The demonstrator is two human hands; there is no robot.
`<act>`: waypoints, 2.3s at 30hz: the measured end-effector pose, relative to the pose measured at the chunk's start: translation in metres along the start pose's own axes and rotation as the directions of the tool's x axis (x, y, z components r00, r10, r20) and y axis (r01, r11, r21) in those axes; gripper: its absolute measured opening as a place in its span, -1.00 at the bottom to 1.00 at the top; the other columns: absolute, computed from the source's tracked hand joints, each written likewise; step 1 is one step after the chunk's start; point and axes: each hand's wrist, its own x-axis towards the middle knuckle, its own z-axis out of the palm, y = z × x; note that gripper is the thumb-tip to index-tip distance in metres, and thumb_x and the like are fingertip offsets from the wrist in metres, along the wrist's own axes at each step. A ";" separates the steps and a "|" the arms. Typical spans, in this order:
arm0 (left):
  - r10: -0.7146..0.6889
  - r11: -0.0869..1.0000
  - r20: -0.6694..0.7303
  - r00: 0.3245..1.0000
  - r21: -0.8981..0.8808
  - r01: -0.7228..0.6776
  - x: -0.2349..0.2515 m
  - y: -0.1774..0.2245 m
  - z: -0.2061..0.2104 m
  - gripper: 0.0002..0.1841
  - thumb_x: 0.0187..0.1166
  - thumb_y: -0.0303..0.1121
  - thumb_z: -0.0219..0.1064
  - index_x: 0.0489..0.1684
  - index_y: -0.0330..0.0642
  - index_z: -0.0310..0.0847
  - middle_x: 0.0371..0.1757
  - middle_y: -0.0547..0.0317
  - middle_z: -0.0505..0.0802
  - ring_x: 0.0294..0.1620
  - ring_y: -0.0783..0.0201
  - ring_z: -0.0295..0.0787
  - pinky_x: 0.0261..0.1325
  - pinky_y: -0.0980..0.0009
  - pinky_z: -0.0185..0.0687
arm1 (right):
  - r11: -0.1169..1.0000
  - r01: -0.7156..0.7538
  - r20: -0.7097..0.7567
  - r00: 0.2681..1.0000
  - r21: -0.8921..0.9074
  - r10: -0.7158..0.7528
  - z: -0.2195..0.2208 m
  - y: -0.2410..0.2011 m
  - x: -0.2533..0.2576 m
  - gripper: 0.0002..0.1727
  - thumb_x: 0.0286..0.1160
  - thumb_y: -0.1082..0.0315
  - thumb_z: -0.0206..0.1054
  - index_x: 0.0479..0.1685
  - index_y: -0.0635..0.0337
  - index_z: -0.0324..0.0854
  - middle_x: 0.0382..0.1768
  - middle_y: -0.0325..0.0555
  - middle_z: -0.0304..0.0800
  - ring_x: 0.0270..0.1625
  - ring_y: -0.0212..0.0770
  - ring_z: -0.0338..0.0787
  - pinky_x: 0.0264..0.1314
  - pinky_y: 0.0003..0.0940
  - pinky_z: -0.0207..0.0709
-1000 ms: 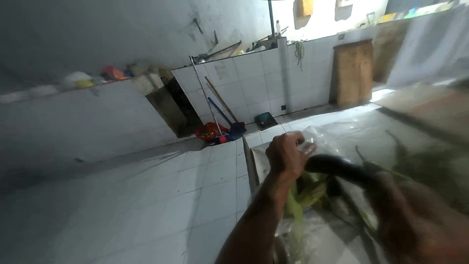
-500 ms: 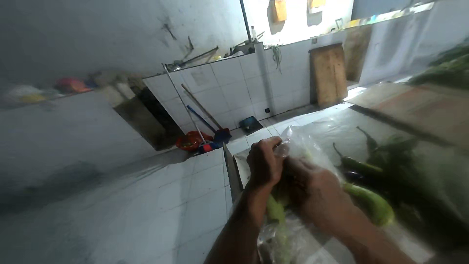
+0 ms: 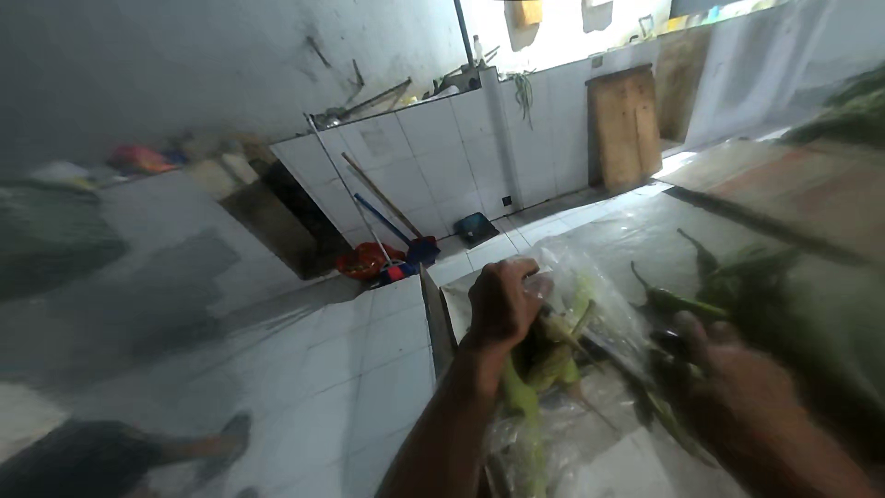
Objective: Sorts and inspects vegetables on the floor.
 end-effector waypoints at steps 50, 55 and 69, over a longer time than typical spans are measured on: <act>0.481 0.860 0.098 0.871 -0.247 -0.447 0.047 0.035 0.019 -0.88 0.41 -0.55 0.42 -0.17 -0.30 0.79 -0.14 -0.04 0.81 -0.17 0.13 0.73 -0.08 0.17 0.65 | 0.239 -0.037 0.047 0.998 0.970 -0.035 -0.067 0.073 -0.053 -0.43 -0.32 0.60 0.26 -0.04 0.12 0.57 -0.30 -0.33 0.82 -0.39 -0.48 0.79 -0.45 -0.57 0.67; 0.425 0.886 0.055 0.903 -0.227 -0.404 0.047 0.031 0.015 -0.89 0.51 -0.53 0.34 -0.19 -0.36 0.79 -0.23 -0.07 0.85 -0.22 0.15 0.79 -0.06 0.19 0.69 | -0.170 0.230 -0.249 0.963 0.958 -0.099 -0.054 0.045 -0.038 -0.37 -0.11 0.26 0.64 0.18 -0.19 0.70 -0.08 -0.30 0.88 -0.12 -0.31 0.90 -0.16 -0.32 0.84; 0.350 0.728 -0.230 0.908 -0.542 -0.418 0.047 0.023 0.002 -0.91 0.50 -0.59 0.38 -0.20 -0.44 0.77 -0.19 0.11 0.85 -0.35 0.63 0.68 -0.25 0.71 0.62 | 0.179 0.783 -0.739 0.621 0.595 -0.263 0.002 -0.080 0.084 -0.39 0.33 0.35 0.38 0.44 0.19 0.33 0.15 -0.18 0.60 0.08 -0.47 0.69 0.08 -0.55 0.67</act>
